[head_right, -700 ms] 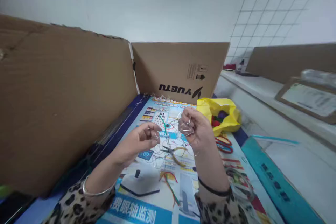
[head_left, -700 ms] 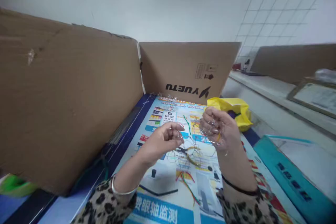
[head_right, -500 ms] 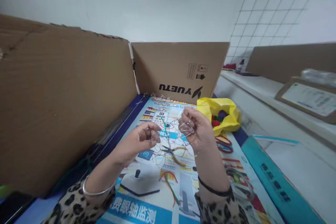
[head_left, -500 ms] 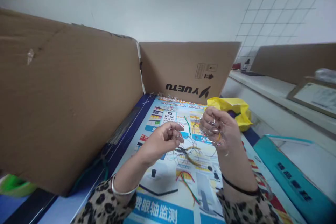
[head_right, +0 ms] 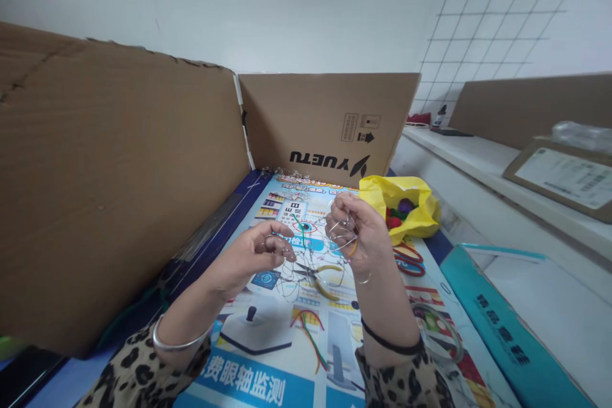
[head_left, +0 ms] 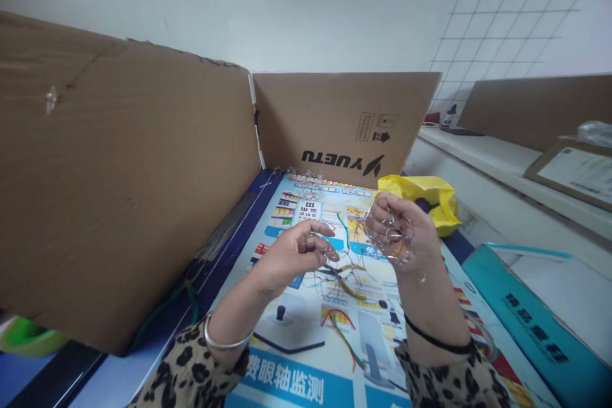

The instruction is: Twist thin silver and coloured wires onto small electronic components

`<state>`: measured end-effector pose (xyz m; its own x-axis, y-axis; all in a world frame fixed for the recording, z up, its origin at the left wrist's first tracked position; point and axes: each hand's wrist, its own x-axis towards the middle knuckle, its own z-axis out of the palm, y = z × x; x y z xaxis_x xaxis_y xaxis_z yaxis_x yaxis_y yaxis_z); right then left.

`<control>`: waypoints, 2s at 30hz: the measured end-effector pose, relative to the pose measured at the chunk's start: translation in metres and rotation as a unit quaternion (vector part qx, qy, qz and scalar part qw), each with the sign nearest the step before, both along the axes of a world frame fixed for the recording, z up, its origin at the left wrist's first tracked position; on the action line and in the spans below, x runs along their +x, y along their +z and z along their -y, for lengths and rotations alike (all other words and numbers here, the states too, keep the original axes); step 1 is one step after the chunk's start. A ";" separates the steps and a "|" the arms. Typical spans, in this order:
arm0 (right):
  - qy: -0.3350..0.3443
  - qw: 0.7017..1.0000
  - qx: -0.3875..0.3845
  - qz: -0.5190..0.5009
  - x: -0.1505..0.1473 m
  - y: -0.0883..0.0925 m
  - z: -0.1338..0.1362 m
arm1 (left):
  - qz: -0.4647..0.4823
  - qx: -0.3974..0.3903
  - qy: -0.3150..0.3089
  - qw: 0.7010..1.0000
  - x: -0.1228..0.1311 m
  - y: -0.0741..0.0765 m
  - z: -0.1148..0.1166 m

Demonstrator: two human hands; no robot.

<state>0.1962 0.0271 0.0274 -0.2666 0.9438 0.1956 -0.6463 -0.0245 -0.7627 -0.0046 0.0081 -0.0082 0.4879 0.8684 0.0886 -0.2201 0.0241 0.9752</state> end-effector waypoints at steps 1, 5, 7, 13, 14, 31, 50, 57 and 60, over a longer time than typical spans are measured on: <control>0.003 1.000 0.003 0.001 0.000 0.000 0.000 | 0.003 -0.003 -0.008 1.000 -0.001 -0.001 0.000; -0.006 1.000 0.002 0.003 -0.001 0.002 0.001 | 0.007 -0.003 -0.016 1.000 -0.001 -0.002 -0.003; -0.016 1.000 -0.003 0.005 -0.002 0.004 0.002 | 0.010 0.003 -0.014 1.000 -0.001 -0.003 -0.004; -0.031 0.999 0.010 0.019 -0.002 0.006 0.003 | -0.004 -0.004 0.005 1.000 0.001 -0.005 -0.006; -0.032 0.999 0.010 0.021 -0.002 0.006 0.003 | -0.007 -0.006 0.008 1.000 0.001 -0.005 -0.006; -0.032 0.999 0.002 0.013 -0.001 0.005 0.004 | -0.014 0.029 0.010 0.999 0.002 -0.004 -0.010; -0.030 0.999 -0.001 0.019 -0.003 0.004 0.002 | -0.067 0.030 0.027 0.997 0.003 -0.003 -0.009; -0.026 0.999 0.005 0.019 -0.002 0.002 0.000 | -0.069 0.034 0.029 0.997 0.004 -0.002 -0.008; -0.021 0.999 0.007 0.024 -0.001 0.001 0.000 | -0.069 0.029 0.028 0.997 0.004 -0.003 -0.008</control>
